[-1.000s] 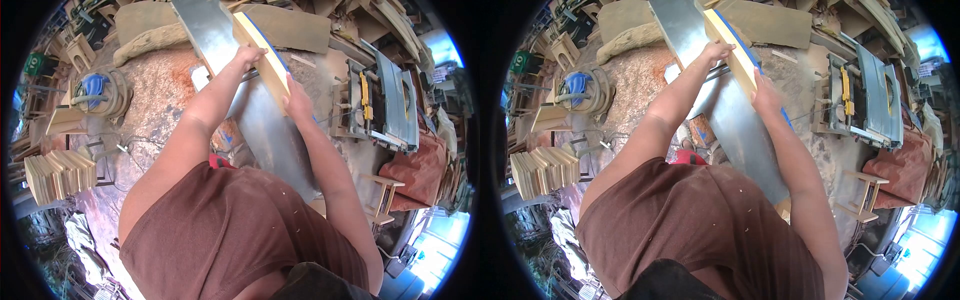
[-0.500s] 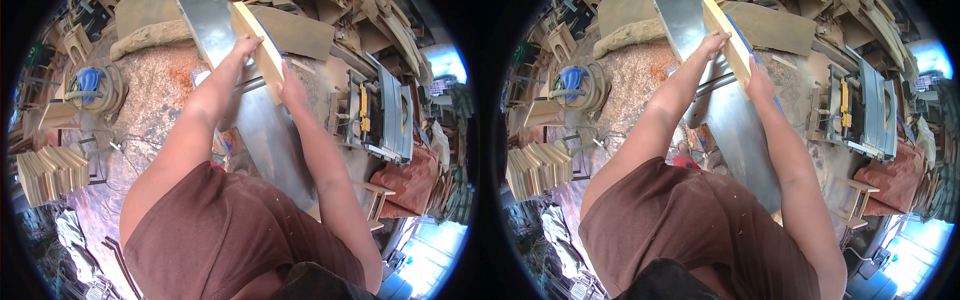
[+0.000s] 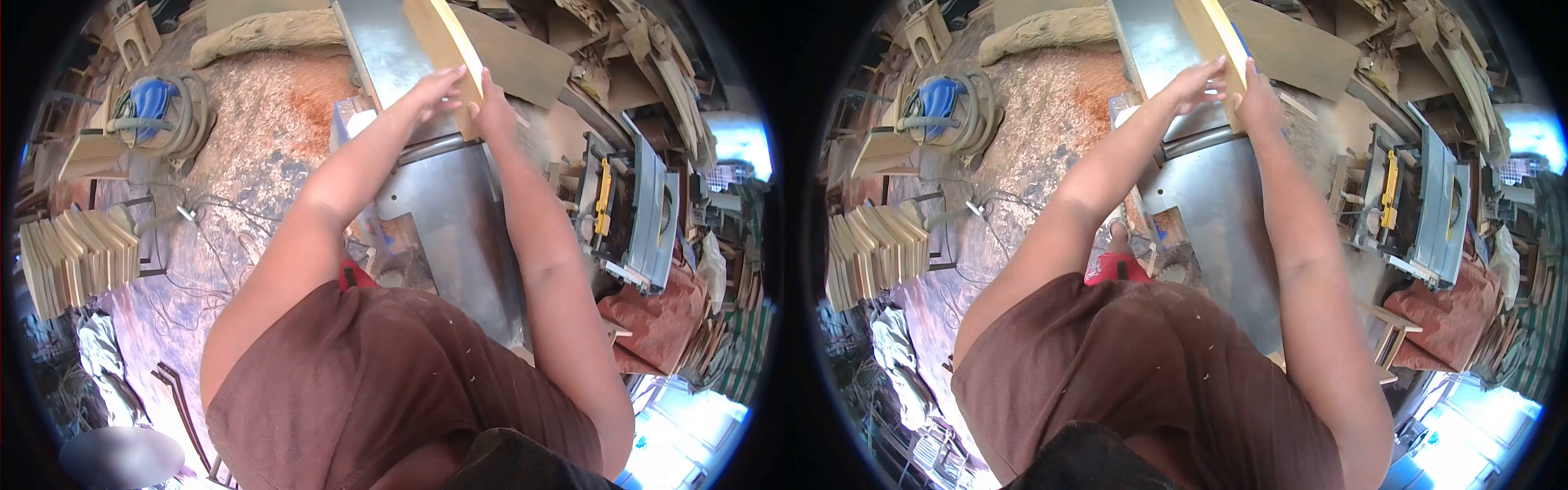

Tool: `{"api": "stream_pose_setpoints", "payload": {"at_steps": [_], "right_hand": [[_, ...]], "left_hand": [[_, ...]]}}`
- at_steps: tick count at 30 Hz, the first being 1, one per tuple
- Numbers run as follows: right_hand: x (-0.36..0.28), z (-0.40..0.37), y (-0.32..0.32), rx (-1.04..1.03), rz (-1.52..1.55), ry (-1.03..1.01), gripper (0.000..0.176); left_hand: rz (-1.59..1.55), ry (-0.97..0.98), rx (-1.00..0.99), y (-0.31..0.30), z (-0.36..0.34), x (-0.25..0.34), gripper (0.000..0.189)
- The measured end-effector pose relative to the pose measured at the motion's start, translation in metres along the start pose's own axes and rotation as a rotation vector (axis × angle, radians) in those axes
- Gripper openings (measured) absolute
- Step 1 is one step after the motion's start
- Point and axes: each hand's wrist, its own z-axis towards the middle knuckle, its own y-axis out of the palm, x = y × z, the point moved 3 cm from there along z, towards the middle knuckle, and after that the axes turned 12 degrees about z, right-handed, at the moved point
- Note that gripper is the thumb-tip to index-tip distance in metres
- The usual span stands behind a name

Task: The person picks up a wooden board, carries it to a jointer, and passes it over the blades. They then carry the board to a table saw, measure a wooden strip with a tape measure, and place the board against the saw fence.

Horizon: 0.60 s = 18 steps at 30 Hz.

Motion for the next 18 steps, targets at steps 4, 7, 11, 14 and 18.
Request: {"api": "stream_pose_setpoints", "payload": {"at_steps": [4,7,11,14,18], "right_hand": [[-0.009,0.04,0.01,-0.016,-0.042,0.007,0.081],[-0.016,0.062,0.019,-0.02,-0.051,0.001,0.081],[-0.021,0.115,0.033,-0.001,-0.023,0.106,0.073],[-0.025,0.14,0.007,-0.207,0.11,0.152,0.06],[0.022,0.082,-0.034,-0.464,1.039,0.404,0.048]], "left_hand": [[-0.051,0.069,-0.052,-0.006,-0.058,0.001,0.06],[-0.035,0.085,-0.051,-0.029,-0.133,-0.005,0.054],[0.008,-0.031,0.062,-0.081,-0.231,-0.042,0.056],[-0.016,-0.069,0.119,-0.112,-0.295,-0.064,0.057],[-0.031,-0.135,0.183,-0.114,-0.326,-0.067,0.058]]}}
